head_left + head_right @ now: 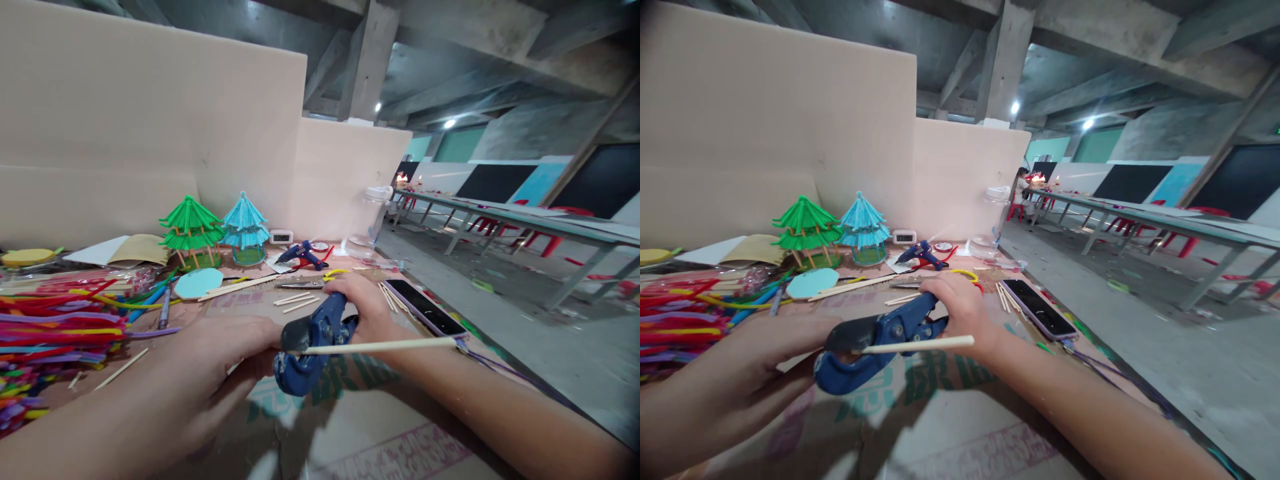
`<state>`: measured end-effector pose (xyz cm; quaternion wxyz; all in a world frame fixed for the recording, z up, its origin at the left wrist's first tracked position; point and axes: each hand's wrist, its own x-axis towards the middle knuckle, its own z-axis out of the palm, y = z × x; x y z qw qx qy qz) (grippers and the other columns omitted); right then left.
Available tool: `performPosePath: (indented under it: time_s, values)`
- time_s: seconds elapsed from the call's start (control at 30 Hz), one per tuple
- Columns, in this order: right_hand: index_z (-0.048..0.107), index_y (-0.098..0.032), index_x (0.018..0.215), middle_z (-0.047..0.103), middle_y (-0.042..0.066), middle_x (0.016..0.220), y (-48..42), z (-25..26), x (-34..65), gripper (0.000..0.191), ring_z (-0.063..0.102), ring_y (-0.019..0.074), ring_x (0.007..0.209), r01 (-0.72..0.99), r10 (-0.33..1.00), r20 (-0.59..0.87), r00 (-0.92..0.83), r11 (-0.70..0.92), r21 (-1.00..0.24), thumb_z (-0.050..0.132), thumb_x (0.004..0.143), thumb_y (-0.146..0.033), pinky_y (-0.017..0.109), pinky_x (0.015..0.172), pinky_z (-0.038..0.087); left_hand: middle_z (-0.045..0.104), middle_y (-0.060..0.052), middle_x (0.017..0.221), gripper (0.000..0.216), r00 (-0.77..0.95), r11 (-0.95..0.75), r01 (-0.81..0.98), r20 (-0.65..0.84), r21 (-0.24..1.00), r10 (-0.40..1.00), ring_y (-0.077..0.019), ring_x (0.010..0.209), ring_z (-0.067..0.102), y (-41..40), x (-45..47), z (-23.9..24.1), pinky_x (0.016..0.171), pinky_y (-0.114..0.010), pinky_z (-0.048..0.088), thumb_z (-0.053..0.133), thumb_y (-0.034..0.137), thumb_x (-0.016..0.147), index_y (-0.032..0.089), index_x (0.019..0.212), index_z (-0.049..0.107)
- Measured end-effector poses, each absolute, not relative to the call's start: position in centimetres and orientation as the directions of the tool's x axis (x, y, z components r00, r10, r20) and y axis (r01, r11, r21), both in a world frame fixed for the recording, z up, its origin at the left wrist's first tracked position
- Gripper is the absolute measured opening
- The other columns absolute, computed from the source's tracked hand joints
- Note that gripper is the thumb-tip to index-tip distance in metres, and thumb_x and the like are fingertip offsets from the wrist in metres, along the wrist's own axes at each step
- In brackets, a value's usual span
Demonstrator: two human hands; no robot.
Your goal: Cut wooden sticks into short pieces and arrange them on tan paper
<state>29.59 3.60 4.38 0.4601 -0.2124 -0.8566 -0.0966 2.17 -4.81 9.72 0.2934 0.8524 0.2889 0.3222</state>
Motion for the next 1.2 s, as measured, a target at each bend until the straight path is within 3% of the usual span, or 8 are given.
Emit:
performPosePath:
  time_s: [0.13,0.27,0.4,0.47,0.63,0.87,1.03,1.2]
  values:
    - [0.064,-0.020,0.103,0.074,0.009,0.095,3.7,4.2,29.7,0.030,0.070,0.0246,0.084,0.464,0.403,0.742,-0.536,0.875,-0.139,0.067,0.073,-0.023,0.040,0.078,0.057,0.076,-0.006,0.108,0.031,0.616,-0.687,0.417,0.370,0.595,0.695,-0.0229,0.092,0.071,-4.5,2.2,9.5,0.077,-0.030,0.060,0.056,0.031,0.099,0.030,0.126,0.069]
    - [0.067,-0.020,0.102,0.074,0.005,0.093,3.4,3.9,28.9,0.029,0.069,0.0223,0.081,0.474,0.611,0.573,-0.546,0.789,-0.390,0.070,0.073,-0.021,0.036,0.075,0.057,0.070,-0.003,0.080,0.044,0.492,-0.456,0.313,0.268,0.833,0.828,-0.0184,0.066,0.068,-3.9,2.1,9.1,0.052,-0.024,0.056,0.062,0.044,0.097,0.025,0.136,0.052]
    - [0.069,-0.019,0.100,0.074,0.006,0.095,2.6,4.2,27.6,0.025,0.069,0.0222,0.083,0.454,0.723,0.403,-0.561,0.676,-0.580,0.075,0.082,-0.035,0.036,0.075,0.056,0.069,-0.007,0.119,0.076,0.484,-0.314,0.092,0.233,0.945,0.843,-0.0152,0.074,0.071,-3.0,1.7,9.2,0.054,-0.022,0.061,0.075,0.030,0.092,0.042,0.153,0.031]
    - [0.068,-0.019,0.095,0.073,0.005,0.089,2.0,4.5,27.1,0.022,0.067,0.0204,0.078,0.435,0.728,0.327,-0.603,0.643,-0.631,0.075,0.081,-0.034,0.034,0.071,0.055,0.069,-0.005,0.118,0.077,0.583,-0.230,-0.005,0.190,0.973,0.790,-0.0151,0.076,0.073,-2.6,1.5,9.3,0.059,-0.023,0.065,0.076,0.025,0.091,0.046,0.153,0.034]
    - [0.062,-0.020,0.080,0.064,0.000,0.073,1.0,4.8,26.4,0.010,0.058,0.0143,0.063,0.340,0.693,0.197,-0.694,0.556,-0.759,0.070,0.081,-0.026,0.027,0.058,0.049,0.068,0.003,0.073,0.047,0.716,-0.067,-0.204,0.195,0.977,0.670,-0.0120,0.066,0.072,-1.9,1.5,9.2,0.070,-0.024,0.066,0.076,0.030,0.094,0.031,0.138,0.062]
    - [0.057,-0.020,0.072,0.055,-0.002,0.063,0.6,4.8,26.1,0.014,0.047,0.0120,0.056,0.339,0.740,0.144,-0.657,0.461,-0.820,0.069,0.077,-0.025,0.024,0.051,0.041,0.067,0.005,0.068,0.044,0.696,-0.004,-0.267,0.196,0.964,0.691,-0.0094,0.056,0.070,-1.5,1.8,9.0,0.055,-0.014,0.058,0.081,0.030,0.089,0.029,0.131,0.067]
    - [0.053,-0.020,0.066,0.049,-0.004,0.059,0.6,4.6,25.8,0.020,0.042,0.0109,0.055,0.381,0.785,0.091,-0.613,0.395,-0.836,0.071,0.075,-0.026,0.023,0.050,0.036,0.071,0.002,0.083,0.043,0.691,-0.011,-0.288,0.216,0.958,0.690,-0.0079,0.055,0.069,-1.4,1.8,8.7,0.051,-0.013,0.056,0.081,0.030,0.089,0.031,0.130,0.068]
    - [0.053,-0.019,0.065,0.047,-0.005,0.059,1.0,4.1,26.0,0.025,0.042,0.0108,0.056,0.395,0.814,0.093,-0.574,0.374,-0.839,0.073,0.077,-0.029,0.023,0.051,0.034,0.066,0.005,0.066,0.049,0.655,-0.037,-0.263,0.207,0.964,0.727,-0.0086,0.051,0.064,-0.8,1.0,8.5,0.052,-0.016,0.056,0.081,0.031,0.089,0.029,0.134,0.062]
